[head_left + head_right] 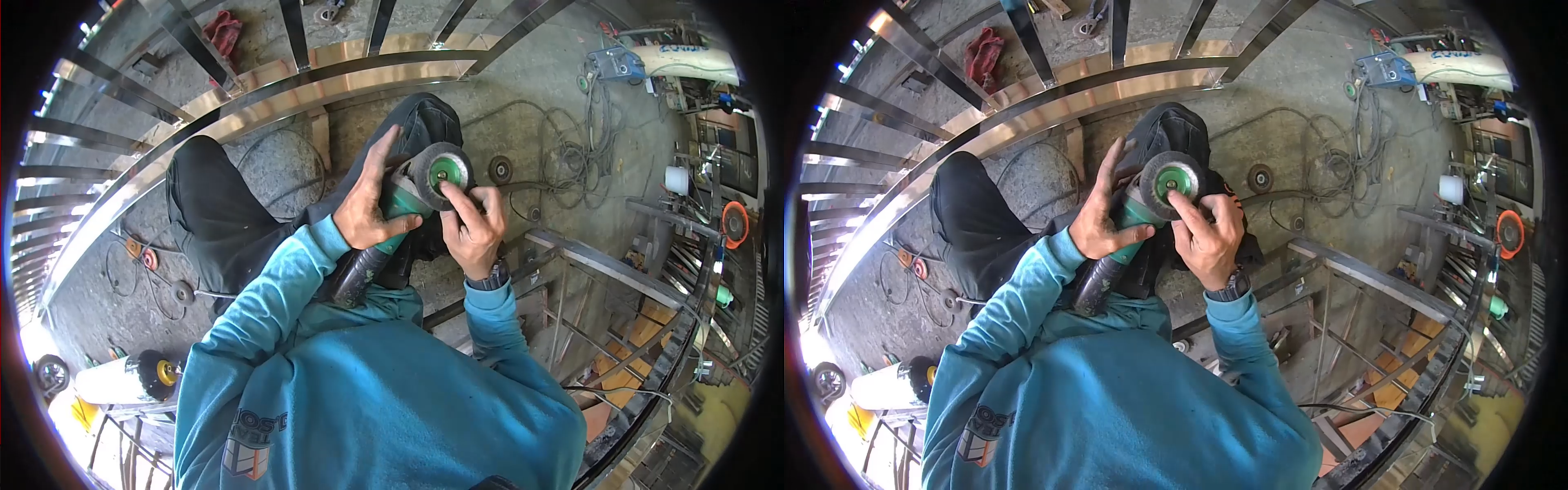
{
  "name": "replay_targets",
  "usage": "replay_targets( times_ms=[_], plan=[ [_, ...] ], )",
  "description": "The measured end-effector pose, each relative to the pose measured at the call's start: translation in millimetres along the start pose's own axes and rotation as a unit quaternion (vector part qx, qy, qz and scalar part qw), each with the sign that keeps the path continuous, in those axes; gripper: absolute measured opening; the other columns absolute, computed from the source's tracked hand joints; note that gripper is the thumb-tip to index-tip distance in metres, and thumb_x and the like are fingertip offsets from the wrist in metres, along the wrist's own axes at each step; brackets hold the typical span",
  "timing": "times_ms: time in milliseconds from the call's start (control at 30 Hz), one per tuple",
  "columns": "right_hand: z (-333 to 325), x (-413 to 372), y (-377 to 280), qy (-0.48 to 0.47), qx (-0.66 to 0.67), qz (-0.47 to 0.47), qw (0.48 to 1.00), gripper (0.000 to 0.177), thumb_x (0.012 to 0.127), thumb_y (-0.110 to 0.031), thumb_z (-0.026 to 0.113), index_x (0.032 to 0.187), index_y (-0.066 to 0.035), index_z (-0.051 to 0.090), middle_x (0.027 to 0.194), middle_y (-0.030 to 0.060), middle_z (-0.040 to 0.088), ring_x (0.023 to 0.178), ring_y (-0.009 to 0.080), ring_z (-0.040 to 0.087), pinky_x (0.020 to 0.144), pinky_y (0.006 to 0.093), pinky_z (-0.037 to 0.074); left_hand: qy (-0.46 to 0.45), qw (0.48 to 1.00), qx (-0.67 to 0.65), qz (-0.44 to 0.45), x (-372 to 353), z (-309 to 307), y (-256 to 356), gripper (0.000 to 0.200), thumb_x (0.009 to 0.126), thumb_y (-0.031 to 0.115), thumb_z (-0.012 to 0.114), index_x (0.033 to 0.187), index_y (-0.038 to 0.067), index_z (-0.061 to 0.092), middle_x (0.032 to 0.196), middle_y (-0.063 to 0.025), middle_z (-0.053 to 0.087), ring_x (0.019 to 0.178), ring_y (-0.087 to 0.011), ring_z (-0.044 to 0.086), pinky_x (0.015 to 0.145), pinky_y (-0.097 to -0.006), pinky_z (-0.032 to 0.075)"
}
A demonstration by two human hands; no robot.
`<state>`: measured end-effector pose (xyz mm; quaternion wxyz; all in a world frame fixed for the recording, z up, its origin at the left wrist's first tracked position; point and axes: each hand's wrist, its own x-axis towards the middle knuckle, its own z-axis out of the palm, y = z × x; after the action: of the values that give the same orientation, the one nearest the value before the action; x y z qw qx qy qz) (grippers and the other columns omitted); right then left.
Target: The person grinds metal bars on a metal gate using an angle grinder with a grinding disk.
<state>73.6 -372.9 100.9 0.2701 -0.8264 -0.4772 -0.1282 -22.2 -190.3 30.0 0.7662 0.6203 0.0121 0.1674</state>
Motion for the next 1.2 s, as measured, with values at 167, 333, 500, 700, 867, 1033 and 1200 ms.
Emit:
replay_targets(
  times_ms=[167,333,500,700,867,1033,1200],
  plan=[
    [-0.4,0.4,-2.7,-0.025,0.0,0.012,1.0,0.052,0.072,0.007,0.066,0.118,-0.015,0.077,0.085,0.0082,0.051,0.074,0.0255,0.056,0.065,0.0397,0.048,-0.055,0.975,0.187,0.104,10.5,-7.3,28.2,0.108,0.067,0.021,0.091,0.158,0.007,0.034,0.159,-0.027,0.03,0.143,-0.0472,0.041,0.117,-0.0514,0.037],
    [-6.0,6.0,-6.4,-0.047,0.078,0.081,0.993,0.056,0.072,0.007,0.062,0.121,-0.016,0.075,0.083,0.0078,0.047,0.071,0.0247,0.053,0.064,0.0391,0.047,-0.015,0.971,0.219,0.096,16.8,6.2,33.1,0.09,0.071,0.034,0.09,0.148,0.009,0.051,0.15,-0.0272,0.041,0.136,-0.0471,0.048,0.112,-0.0524,0.043],
    [-21.1,16.0,-0.7,-0.039,0.203,0.197,0.959,0.05,0.074,0.007,0.055,0.12,-0.006,0.07,0.083,0.0,0.044,0.07,0.0114,0.042,0.06,0.0278,0.037,0.059,0.961,0.263,0.058,20.1,18.8,28.5,0.085,0.067,0.032,0.09,0.143,0.011,0.057,0.142,-0.0264,0.048,0.131,-0.0459,0.052,0.108,-0.051,0.047],
    [-37.4,35.6,3.6,-0.052,0.292,0.245,0.923,0.046,0.078,0.003,0.049,0.119,-0.003,0.069,0.094,0.0015,0.047,0.083,0.0112,0.044,0.076,0.0237,0.038,0.07,0.965,0.25,0.042,20.1,18.4,30.5,0.083,0.065,0.03,0.088,0.139,0.011,0.057,0.139,-0.0254,0.05,0.13,-0.0459,0.053,0.107,-0.0511,0.049],
    [-19.1,42.7,1.2,-0.019,0.259,0.207,0.943,0.045,0.079,0.012,0.053,0.119,-0.003,0.069,0.099,0.0043,0.054,0.087,0.014,0.053,0.079,0.0258,0.046,0.063,0.961,0.262,0.056,19.1,19.3,28.7,0.08,0.064,0.03,0.089,0.136,0.01,0.058,0.136,-0.0236,0.052,0.128,-0.0448,0.054,0.107,-0.0501,0.049],
    [-3.6,62.1,-16.7,0.058,0.123,0.047,0.99,0.03,0.084,0.009,0.067,0.111,-0.002,0.071,0.106,0.0158,0.071,0.097,0.0307,0.071,0.083,0.0384,0.057,0.077,0.967,0.235,0.058,21.6,20.0,26.7,0.08,0.065,0.028,0.089,0.137,0.014,0.057,0.133,-0.0248,0.051,0.124,-0.046,0.054,0.105,-0.0525,0.048],
    [9.7,61.6,-20.0,0.028,0.107,-0.026,0.994,0.024,0.085,0.008,0.067,0.107,0.0,0.072,0.104,0.0144,0.071,0.097,0.0317,0.071,0.081,0.0389,0.058,0.092,0.967,0.225,0.074,23.6,18.9,18.8,0.081,0.065,0.028,0.089,0.137,0.013,0.056,0.132,-0.0246,0.052,0.125,-0.0454,0.054,0.104,-0.0523,0.049]
  ],
)
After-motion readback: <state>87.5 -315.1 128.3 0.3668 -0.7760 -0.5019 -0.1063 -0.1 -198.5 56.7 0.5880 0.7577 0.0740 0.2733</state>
